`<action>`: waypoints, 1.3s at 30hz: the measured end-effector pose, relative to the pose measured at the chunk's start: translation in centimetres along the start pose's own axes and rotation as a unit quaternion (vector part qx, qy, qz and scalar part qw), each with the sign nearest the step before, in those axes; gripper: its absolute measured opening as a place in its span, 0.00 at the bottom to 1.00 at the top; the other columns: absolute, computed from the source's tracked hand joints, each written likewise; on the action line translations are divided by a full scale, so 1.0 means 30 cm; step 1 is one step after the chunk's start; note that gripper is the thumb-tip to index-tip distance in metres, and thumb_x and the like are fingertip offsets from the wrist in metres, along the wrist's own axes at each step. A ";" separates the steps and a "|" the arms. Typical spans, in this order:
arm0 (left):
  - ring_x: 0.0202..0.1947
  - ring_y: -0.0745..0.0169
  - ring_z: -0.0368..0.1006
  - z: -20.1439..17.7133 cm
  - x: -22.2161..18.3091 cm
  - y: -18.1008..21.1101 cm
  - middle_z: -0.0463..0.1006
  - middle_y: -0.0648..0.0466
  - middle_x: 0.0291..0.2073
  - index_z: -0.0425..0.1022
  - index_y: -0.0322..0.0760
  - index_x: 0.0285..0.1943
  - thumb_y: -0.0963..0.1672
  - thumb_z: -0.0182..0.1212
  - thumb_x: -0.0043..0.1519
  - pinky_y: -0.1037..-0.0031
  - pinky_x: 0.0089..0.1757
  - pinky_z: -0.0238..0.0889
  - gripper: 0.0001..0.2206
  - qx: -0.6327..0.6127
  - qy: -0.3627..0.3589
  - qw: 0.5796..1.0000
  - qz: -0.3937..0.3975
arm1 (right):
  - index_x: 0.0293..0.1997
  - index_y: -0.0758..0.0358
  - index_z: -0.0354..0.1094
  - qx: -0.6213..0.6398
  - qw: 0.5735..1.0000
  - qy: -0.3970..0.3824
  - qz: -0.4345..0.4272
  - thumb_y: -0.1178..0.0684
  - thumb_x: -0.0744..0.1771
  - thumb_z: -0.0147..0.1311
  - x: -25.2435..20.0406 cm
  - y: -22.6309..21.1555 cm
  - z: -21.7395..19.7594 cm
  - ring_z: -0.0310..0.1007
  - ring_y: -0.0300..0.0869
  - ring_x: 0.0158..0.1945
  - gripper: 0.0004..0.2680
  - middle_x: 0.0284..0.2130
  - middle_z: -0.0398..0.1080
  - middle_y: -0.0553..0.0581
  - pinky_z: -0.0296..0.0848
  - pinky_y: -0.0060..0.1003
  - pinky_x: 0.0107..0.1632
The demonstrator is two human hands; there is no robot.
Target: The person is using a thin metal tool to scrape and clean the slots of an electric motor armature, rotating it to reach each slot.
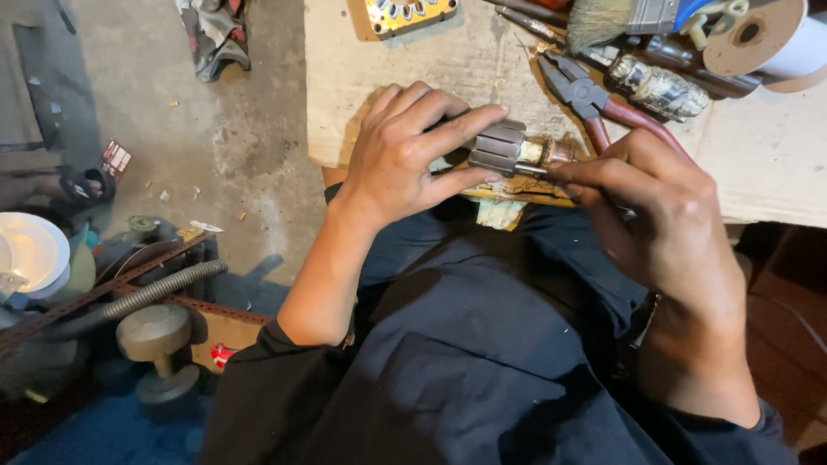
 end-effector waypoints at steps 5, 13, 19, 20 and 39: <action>0.31 0.59 0.62 -0.001 0.005 0.005 0.65 0.55 0.30 0.63 0.46 0.51 0.54 0.59 0.55 0.72 0.32 0.54 0.21 0.011 0.008 1.000 -0.010 | 0.35 0.72 0.64 0.010 0.999 0.042 0.007 0.70 0.62 0.46 -0.002 -0.014 0.037 0.62 0.44 0.30 0.04 0.27 0.58 0.61 0.59 0.31 0.35; 0.30 0.60 0.61 -0.027 -0.003 0.023 0.64 0.56 0.27 0.64 0.46 0.50 0.54 0.58 0.55 0.72 0.31 0.55 0.20 0.007 0.016 0.999 -0.042 | 0.35 0.74 0.65 -0.042 0.994 0.089 -0.039 0.70 0.63 0.51 -0.026 -0.026 0.018 0.61 0.47 0.31 0.03 0.27 0.59 0.63 0.61 0.33 0.34; 0.30 0.59 0.68 -0.032 -0.020 0.063 0.71 0.50 0.35 0.59 0.36 0.53 0.46 0.59 0.56 0.73 0.27 0.62 0.20 -0.026 -0.015 0.998 -0.064 | 0.37 0.78 0.64 -0.082 0.987 0.139 -0.003 0.71 0.64 0.48 -0.081 -0.002 -0.026 0.61 0.49 0.34 0.02 0.30 0.61 0.66 0.61 0.35 0.38; 0.30 0.60 0.69 -0.040 -0.024 0.074 0.72 0.50 0.34 0.59 0.35 0.53 0.44 0.61 0.54 0.72 0.29 0.64 0.20 -0.038 0.018 0.997 -0.066 | 0.40 0.74 0.62 -0.048 0.987 0.143 0.055 0.67 0.64 0.46 -0.094 0.022 -0.011 0.59 0.45 0.32 0.04 0.30 0.61 0.63 0.59 0.33 0.36; 0.26 0.64 0.72 -0.165 0.020 0.270 0.74 0.55 0.27 0.71 0.37 0.36 0.41 0.62 0.47 0.79 0.30 0.66 0.10 -0.045 0.311 0.949 -0.032 | 0.40 0.69 0.65 0.020 0.962 0.273 0.011 0.65 0.61 0.48 -0.179 -0.109 0.026 0.65 0.60 0.37 0.08 0.28 0.66 0.66 0.64 0.45 0.34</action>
Point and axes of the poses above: each hand's wrist, its own x-axis towards the middle knuckle, its own z-axis out of the palm, y = z × x, the point moved 5 cm from there along x, towards the middle knuckle
